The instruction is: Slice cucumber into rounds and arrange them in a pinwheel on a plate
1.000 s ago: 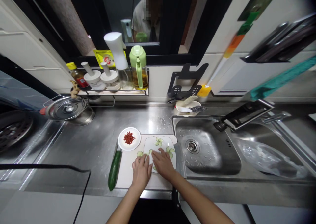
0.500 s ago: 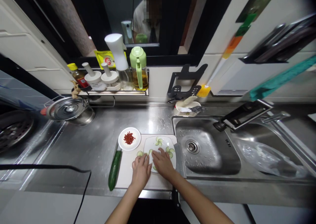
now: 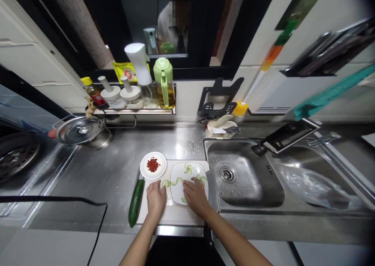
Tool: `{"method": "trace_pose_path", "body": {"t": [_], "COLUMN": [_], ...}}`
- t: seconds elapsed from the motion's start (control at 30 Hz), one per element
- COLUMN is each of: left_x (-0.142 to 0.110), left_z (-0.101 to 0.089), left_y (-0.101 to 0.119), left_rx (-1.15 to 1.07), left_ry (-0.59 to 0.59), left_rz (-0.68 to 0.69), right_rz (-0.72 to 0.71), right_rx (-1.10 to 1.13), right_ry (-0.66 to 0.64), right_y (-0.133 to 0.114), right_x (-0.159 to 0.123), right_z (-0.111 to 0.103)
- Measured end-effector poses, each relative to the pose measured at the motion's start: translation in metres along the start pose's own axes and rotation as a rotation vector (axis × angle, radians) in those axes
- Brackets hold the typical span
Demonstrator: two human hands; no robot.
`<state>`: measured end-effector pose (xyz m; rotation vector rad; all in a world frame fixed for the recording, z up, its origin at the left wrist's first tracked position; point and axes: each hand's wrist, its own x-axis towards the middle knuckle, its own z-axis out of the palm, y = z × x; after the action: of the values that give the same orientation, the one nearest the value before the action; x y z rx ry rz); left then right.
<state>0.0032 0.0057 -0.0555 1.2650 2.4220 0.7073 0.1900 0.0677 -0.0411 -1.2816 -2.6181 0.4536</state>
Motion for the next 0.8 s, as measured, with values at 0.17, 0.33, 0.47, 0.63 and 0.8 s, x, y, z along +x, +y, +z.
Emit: {"method": "trace_pose_path", "body": {"t": [0.17,0.33,0.47,0.63,0.8], "left_x": [0.004,0.008,0.011,0.011,0.012], "left_z": [0.003,0.001,-0.004,-0.014,-0.020], "left_y": [0.005,0.011,0.015,0.014,0.012], "left_rx": [-0.008,-0.039,-0.091,-0.319,-0.581], "left_ry": [0.001,-0.007,-0.062,-0.136,-0.248], "left_rz": [-0.013,-0.037,-0.061,-0.162,-0.183], "right_rz": [0.021,0.042,0.066,0.139,0.209], "right_rx": [0.036,0.059,0.102,0.157,0.343], "right_ry": [0.015,0.021,0.010,-0.047,-0.047], "right_y": [-0.004,-0.007,-0.009,-0.009,-0.009], "right_x": [-0.005,-0.009,-0.011,-0.008,0.002], "right_z": [-0.001,-0.003,-0.005,-0.010,-0.010]}}
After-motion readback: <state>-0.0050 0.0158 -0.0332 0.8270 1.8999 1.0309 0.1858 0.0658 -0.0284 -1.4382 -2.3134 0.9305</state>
